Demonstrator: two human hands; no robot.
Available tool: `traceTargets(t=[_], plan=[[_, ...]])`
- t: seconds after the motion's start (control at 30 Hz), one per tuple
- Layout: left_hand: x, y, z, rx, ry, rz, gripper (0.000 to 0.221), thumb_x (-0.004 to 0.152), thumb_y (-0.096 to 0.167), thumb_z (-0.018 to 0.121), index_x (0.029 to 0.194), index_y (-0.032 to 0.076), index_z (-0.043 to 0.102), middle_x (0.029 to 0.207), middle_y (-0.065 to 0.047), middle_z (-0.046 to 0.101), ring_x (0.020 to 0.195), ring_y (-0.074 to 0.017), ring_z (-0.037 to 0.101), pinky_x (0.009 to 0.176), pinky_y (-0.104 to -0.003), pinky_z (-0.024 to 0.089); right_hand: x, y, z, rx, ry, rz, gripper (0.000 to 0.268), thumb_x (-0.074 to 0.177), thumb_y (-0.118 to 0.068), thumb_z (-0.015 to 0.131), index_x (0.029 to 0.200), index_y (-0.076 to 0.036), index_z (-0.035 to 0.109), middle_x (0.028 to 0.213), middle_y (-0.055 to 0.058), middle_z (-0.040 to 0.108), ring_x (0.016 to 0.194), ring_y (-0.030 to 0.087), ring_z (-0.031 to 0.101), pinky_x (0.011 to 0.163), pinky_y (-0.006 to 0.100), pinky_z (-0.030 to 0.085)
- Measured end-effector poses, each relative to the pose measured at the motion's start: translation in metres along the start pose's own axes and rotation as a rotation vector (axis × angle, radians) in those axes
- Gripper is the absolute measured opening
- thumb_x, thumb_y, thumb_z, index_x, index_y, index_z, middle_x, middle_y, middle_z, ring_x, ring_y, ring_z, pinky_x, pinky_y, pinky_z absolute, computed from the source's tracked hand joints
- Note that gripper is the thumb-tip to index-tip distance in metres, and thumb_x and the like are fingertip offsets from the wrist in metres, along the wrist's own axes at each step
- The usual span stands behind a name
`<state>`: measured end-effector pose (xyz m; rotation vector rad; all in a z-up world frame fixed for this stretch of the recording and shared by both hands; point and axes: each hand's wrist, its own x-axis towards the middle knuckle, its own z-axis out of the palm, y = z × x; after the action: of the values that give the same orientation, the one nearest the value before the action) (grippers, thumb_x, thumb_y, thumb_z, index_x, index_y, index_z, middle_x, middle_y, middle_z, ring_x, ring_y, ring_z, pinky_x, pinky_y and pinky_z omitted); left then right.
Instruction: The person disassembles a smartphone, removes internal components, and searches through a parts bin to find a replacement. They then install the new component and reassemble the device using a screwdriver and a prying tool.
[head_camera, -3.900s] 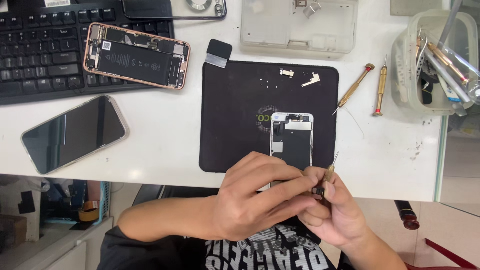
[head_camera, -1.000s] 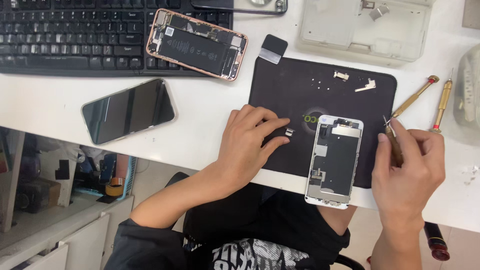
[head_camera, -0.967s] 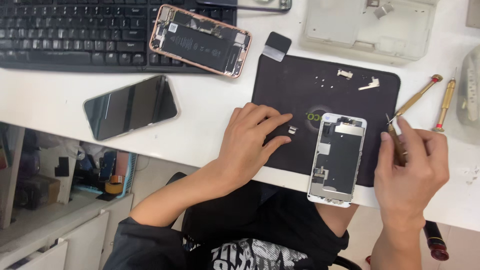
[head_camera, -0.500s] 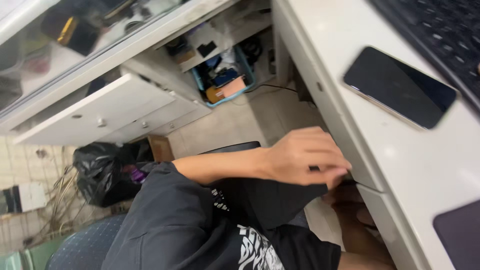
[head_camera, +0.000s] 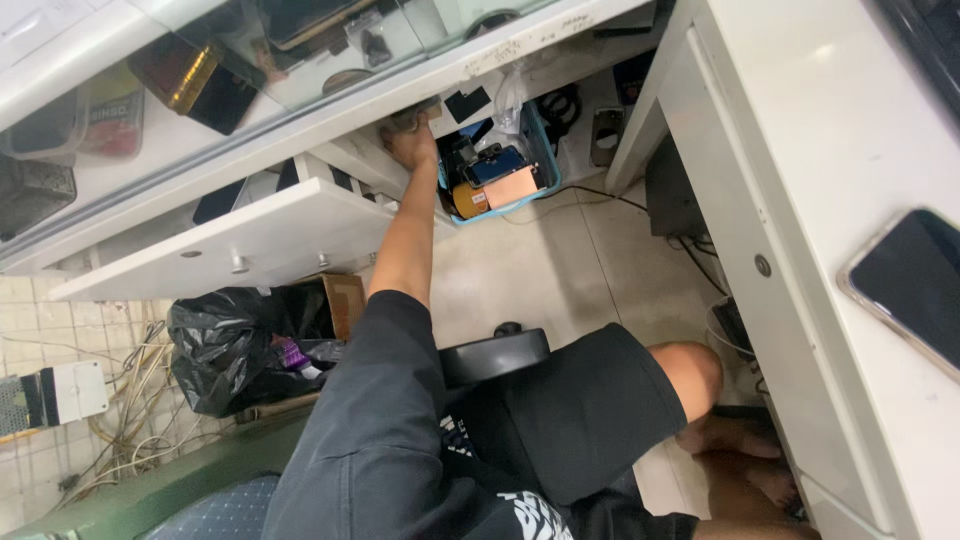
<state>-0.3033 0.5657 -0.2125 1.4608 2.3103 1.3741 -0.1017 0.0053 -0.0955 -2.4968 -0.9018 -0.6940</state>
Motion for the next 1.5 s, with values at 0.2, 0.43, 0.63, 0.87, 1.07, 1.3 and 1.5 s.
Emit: traceTargets(t=[0.2,0.43,0.63,0.87,1.07,1.3,1.5], plan=[[0.007,0.011,0.036,0.066,-0.175,0.011,0.089,0.071,0.044,0.084,0.137,-0.007,0.051,0.135,-0.028,0.054,0.126,-0.0449,0.05,0.104,-0.049,0.041,0.005,-0.069,0.021,0.236,-0.057,-0.213,0.038,0.087,0.008,0.073,0.122,-0.007,0.073,0.108,0.008,0.067,0.088,0.028,0.066,0.08,0.037,0.053],[0.005,0.014,0.048,0.127,-0.659,0.205,0.066,0.093,0.052,0.058,0.141,0.006,0.057,0.148,-0.02,0.053,0.138,-0.0366,0.047,0.115,-0.047,0.036,0.084,-0.213,0.158,0.706,-0.312,-0.563,0.028,0.082,0.005,0.076,0.108,-0.002,0.073,0.1,0.011,0.068,0.09,0.03,0.063,0.078,0.041,0.052],[0.0,0.001,0.031,0.335,-0.5,0.287,0.061,0.096,0.056,0.05,0.14,0.015,0.062,0.148,-0.014,0.056,0.14,-0.0349,0.048,0.12,-0.049,0.034,0.089,-0.314,0.284,0.838,-0.643,-0.492,0.011,0.093,-0.006,0.072,0.103,-0.002,0.076,0.097,0.015,0.07,0.088,0.034,0.067,0.079,0.045,0.055],[0.004,0.025,0.004,0.272,-0.549,0.237,0.06,0.092,0.052,0.061,0.138,0.013,0.059,0.144,-0.018,0.056,0.136,-0.0392,0.05,0.119,-0.052,0.037,0.065,-0.36,0.38,0.927,-0.945,0.035,0.025,0.099,-0.023,0.07,0.104,0.001,0.073,0.094,0.021,0.076,0.087,0.031,0.076,0.082,0.038,0.058],[-0.024,-0.053,0.034,0.086,-0.377,0.222,0.061,0.09,0.049,0.07,0.136,0.011,0.057,0.14,-0.021,0.056,0.132,-0.0429,0.051,0.118,-0.055,0.04,0.088,-0.401,0.371,0.986,-0.706,-0.076,0.021,0.095,-0.015,0.068,0.106,0.003,0.074,0.104,0.025,0.073,0.103,0.043,0.069,0.085,0.046,0.055],[-0.089,-0.147,0.043,-0.185,-0.365,0.437,0.116,0.062,0.035,0.096,0.148,-0.003,0.029,0.142,-0.036,0.031,0.134,-0.056,0.031,0.113,-0.062,0.03,0.095,-0.44,0.335,0.915,-0.48,-0.203,0.025,0.087,-0.017,0.072,0.102,0.003,0.073,0.102,0.027,0.072,0.1,0.048,0.065,0.087,0.052,0.052],[-0.085,-0.158,-0.004,-0.173,-0.5,0.457,0.12,0.064,0.029,0.093,0.157,0.0,0.024,0.149,-0.028,0.031,0.14,-0.0497,0.035,0.117,-0.057,0.036,0.036,-0.379,0.409,1.035,-1.073,0.447,0.03,0.086,-0.02,0.077,0.107,-0.001,0.067,0.098,0.015,0.076,0.076,0.022,0.075,0.061,0.038,0.065]])
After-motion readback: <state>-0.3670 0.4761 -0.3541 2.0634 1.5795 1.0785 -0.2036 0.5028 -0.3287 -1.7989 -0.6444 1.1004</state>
